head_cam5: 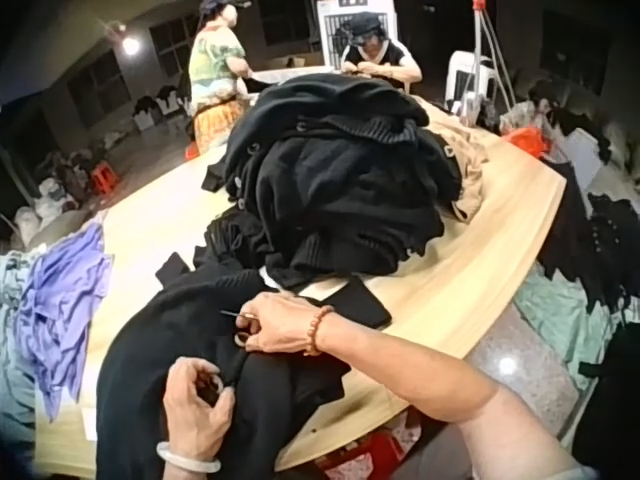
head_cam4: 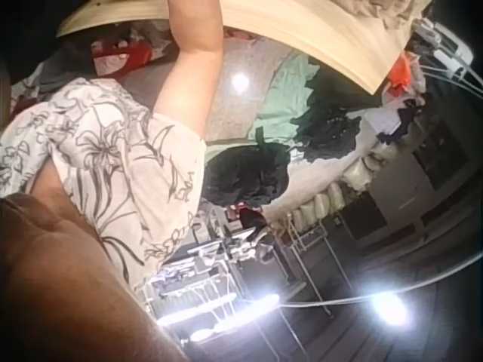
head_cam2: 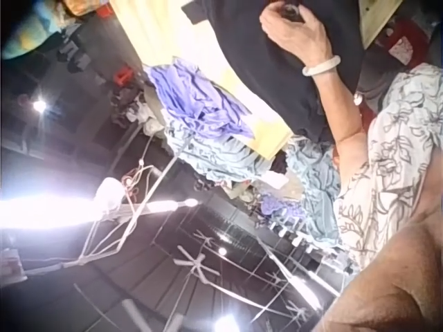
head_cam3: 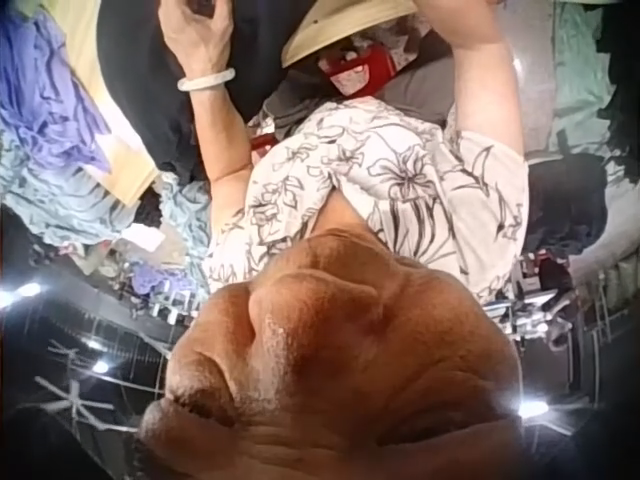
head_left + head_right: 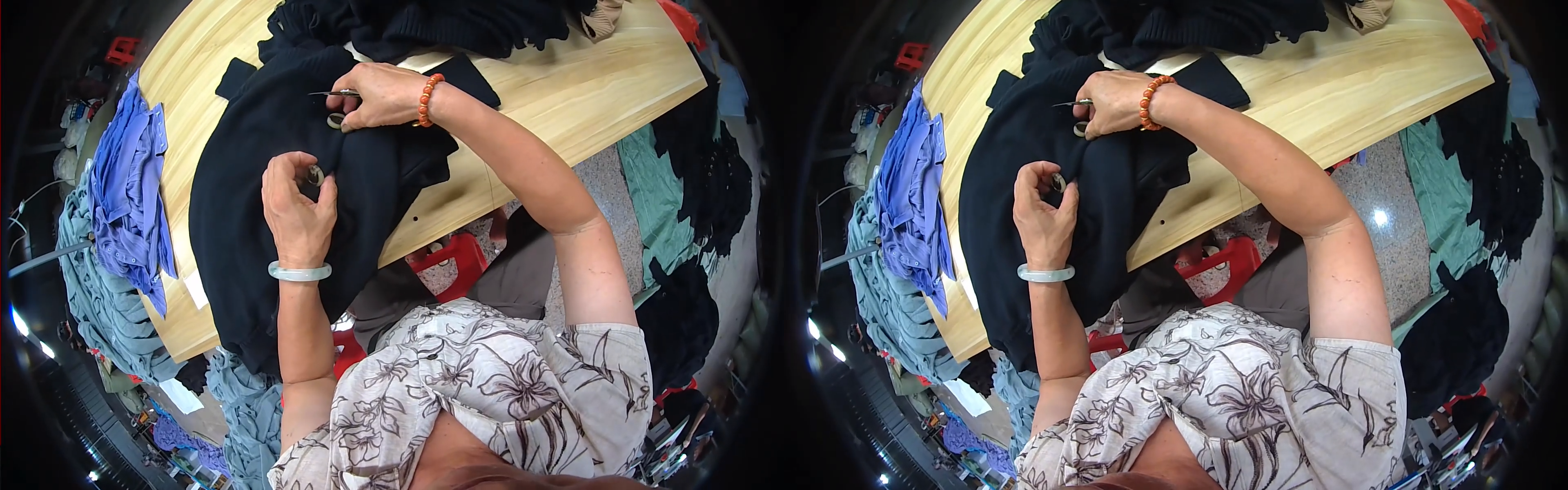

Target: Inspecting and handling black garments with large metal eyelets on a production table.

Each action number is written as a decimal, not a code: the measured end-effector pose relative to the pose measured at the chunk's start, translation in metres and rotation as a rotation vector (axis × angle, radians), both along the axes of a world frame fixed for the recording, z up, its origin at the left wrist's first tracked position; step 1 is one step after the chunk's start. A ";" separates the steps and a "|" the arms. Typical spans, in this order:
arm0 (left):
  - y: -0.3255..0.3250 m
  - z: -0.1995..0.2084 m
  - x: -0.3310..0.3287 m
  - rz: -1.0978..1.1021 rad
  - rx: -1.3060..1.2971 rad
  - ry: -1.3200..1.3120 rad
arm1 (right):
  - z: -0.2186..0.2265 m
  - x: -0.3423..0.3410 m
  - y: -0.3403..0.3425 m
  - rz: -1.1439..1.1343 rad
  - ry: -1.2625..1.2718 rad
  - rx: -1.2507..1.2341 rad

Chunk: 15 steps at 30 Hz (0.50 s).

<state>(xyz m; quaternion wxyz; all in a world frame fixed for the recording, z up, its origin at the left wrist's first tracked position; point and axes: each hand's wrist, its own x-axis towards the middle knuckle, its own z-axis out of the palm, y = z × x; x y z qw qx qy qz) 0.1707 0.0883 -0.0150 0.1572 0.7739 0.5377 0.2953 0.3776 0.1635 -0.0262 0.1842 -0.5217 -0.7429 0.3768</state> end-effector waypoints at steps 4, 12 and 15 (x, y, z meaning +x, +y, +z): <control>0.002 -0.002 -0.002 -0.008 -0.016 -0.023 | -0.010 -0.001 0.005 0.052 0.033 0.039; 0.012 -0.003 -0.030 -0.101 0.055 0.003 | -0.018 0.000 -0.003 -0.087 0.697 -0.333; 0.015 -0.002 -0.039 -0.135 0.066 -0.006 | -0.009 0.008 -0.013 -0.163 0.814 -0.455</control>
